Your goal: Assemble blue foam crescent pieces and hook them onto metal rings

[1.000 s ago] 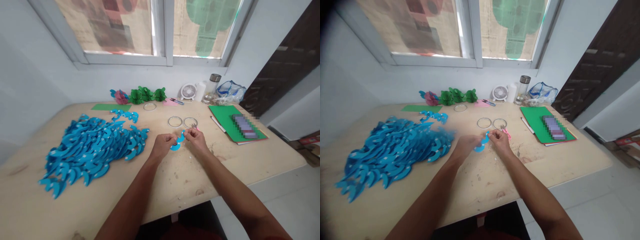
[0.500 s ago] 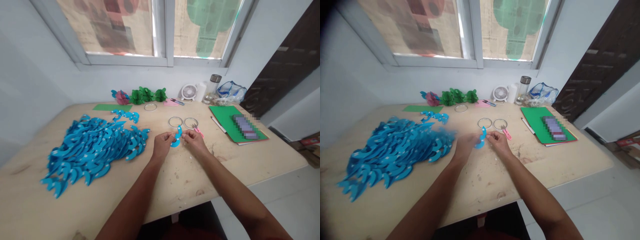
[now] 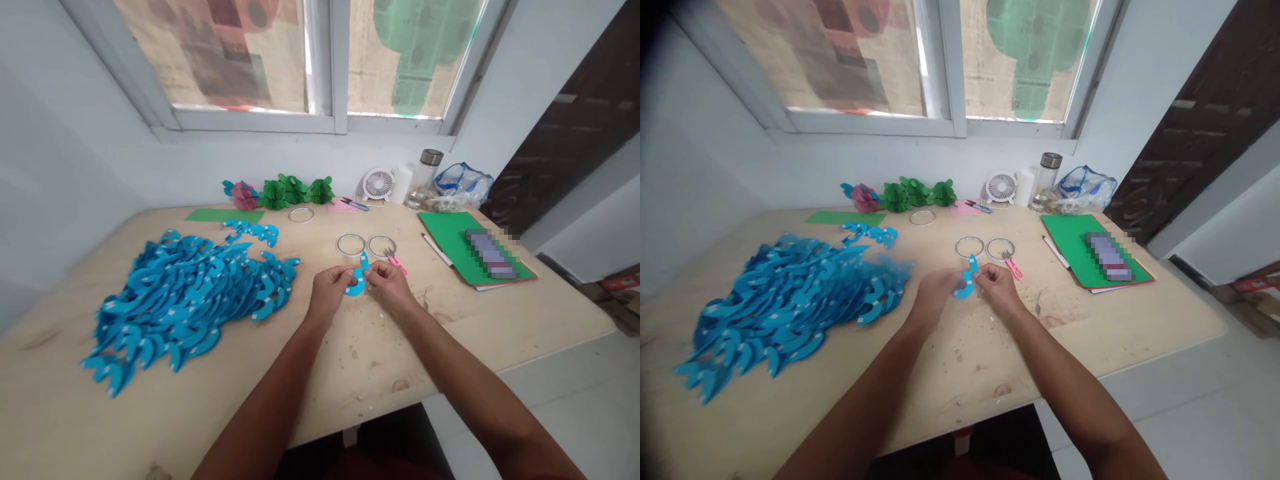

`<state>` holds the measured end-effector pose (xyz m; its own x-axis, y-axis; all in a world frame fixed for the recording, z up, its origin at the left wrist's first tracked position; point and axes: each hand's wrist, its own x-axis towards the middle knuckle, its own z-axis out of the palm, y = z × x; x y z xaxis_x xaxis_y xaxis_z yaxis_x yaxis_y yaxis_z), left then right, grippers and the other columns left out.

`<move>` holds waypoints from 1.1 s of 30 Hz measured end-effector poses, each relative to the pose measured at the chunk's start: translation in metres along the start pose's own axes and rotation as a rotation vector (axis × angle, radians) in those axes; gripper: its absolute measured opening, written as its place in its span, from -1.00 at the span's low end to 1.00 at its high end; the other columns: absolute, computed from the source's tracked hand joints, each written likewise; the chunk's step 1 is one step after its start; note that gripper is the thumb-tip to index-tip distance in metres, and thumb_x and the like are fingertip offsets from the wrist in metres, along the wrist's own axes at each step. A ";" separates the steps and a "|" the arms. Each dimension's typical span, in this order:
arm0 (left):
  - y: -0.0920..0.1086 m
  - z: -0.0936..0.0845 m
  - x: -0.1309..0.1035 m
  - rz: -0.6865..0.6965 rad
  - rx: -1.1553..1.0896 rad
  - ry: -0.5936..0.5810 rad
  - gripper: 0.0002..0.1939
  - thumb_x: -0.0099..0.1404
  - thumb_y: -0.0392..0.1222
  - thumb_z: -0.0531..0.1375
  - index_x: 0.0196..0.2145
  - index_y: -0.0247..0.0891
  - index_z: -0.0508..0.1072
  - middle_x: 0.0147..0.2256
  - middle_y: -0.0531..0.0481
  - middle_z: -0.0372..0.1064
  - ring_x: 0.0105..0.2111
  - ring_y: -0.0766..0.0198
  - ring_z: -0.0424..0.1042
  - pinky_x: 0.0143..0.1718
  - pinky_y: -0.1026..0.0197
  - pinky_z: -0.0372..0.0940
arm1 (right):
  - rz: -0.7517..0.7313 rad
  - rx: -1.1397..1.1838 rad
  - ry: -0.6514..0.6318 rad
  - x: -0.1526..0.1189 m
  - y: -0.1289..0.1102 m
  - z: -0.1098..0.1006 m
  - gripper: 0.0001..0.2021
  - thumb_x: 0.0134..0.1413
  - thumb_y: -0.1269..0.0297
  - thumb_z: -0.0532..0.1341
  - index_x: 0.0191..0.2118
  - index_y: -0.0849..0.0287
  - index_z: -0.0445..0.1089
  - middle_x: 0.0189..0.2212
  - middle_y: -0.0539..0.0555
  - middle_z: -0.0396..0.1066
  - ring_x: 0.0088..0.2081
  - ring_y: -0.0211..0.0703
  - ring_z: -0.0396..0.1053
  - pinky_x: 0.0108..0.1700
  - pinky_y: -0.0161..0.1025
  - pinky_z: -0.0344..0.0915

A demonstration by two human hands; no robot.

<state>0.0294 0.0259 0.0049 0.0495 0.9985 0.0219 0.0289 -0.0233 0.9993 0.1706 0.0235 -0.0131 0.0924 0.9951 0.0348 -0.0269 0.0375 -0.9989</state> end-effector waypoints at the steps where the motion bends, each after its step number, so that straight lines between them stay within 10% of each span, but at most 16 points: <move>1: -0.001 0.000 0.000 -0.011 -0.020 -0.028 -0.84 0.02 -0.18 0.19 -0.53 -0.31 0.52 -0.56 0.02 0.44 -0.50 0.31 0.38 -0.45 0.31 0.25 | 0.008 0.013 0.017 0.000 0.000 0.000 -0.76 -0.20 0.15 0.28 -0.59 0.19 0.28 -0.70 -0.12 0.12 -0.62 -0.37 0.02 -0.55 -0.34 -0.08; 33: -0.010 0.004 0.000 -0.039 0.053 -0.243 -0.96 -0.06 -0.31 0.21 -0.56 -0.31 0.46 -0.64 0.10 0.32 -0.64 0.43 0.23 -0.60 0.37 0.08 | 0.083 0.273 0.125 0.002 -0.006 -0.005 -0.72 -0.26 0.09 0.35 -0.60 0.18 0.34 -0.71 -0.09 0.21 -0.62 -0.36 0.08 -0.52 -0.33 0.00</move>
<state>0.0330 0.0260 -0.0050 0.2856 0.9578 -0.0310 0.0875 0.0062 0.9961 0.1760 0.0245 -0.0070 0.1995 0.9776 -0.0673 -0.3047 -0.0034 -0.9524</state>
